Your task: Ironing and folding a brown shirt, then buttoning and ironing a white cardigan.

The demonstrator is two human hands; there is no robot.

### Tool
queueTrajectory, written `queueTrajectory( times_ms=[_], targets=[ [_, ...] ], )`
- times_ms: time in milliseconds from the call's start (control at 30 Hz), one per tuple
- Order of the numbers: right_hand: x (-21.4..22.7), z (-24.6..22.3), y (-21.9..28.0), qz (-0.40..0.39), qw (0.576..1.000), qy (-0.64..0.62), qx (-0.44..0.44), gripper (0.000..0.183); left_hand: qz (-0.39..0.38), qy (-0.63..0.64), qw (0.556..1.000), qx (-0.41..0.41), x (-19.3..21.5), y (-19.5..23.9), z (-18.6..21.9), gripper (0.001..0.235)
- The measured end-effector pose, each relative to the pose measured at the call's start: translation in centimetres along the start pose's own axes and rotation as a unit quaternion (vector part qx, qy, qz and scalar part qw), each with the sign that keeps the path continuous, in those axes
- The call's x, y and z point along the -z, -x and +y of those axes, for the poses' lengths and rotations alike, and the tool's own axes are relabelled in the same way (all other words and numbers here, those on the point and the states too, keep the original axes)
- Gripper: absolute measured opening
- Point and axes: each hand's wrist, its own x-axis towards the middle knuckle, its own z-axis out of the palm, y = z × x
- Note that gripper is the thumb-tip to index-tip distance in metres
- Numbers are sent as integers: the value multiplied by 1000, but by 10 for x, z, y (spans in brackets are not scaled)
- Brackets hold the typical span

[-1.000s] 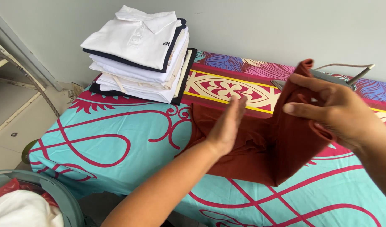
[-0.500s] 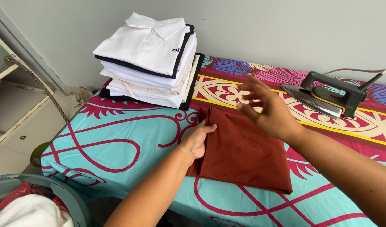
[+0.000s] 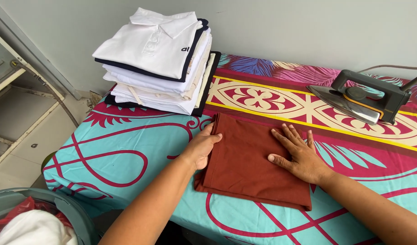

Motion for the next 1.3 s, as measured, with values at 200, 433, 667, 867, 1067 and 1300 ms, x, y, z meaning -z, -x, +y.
queueTrajectory(
  times_ms=[200, 433, 667, 867, 1067, 1300],
  targets=[
    [4, -25, 20, -13, 996, 63, 57, 118, -29, -169, 982, -80, 19, 14, -1, 98],
    [2, -16, 30, -23, 997, 57, 48, 142, 86, -551, 820, -128, 20, 26, 18, 62],
    [-8, -11, 36, 19, 970, 87, 224, 141, -62, -733, 633, -240, -32, 56, 2, 119],
    [16, -13, 18, -18, 988, -40, 148, 111, -97, -782, 606, -110, -46, 62, 31, 144],
    [12, 3, -2, -64, 997, -5, 38, 84, -135, -778, 603, -113, -61, 58, 34, 139],
    [24, -8, 4, -11, 997, -32, 70, 77, -144, -738, 642, -149, -71, 38, 40, 118]
  ],
)
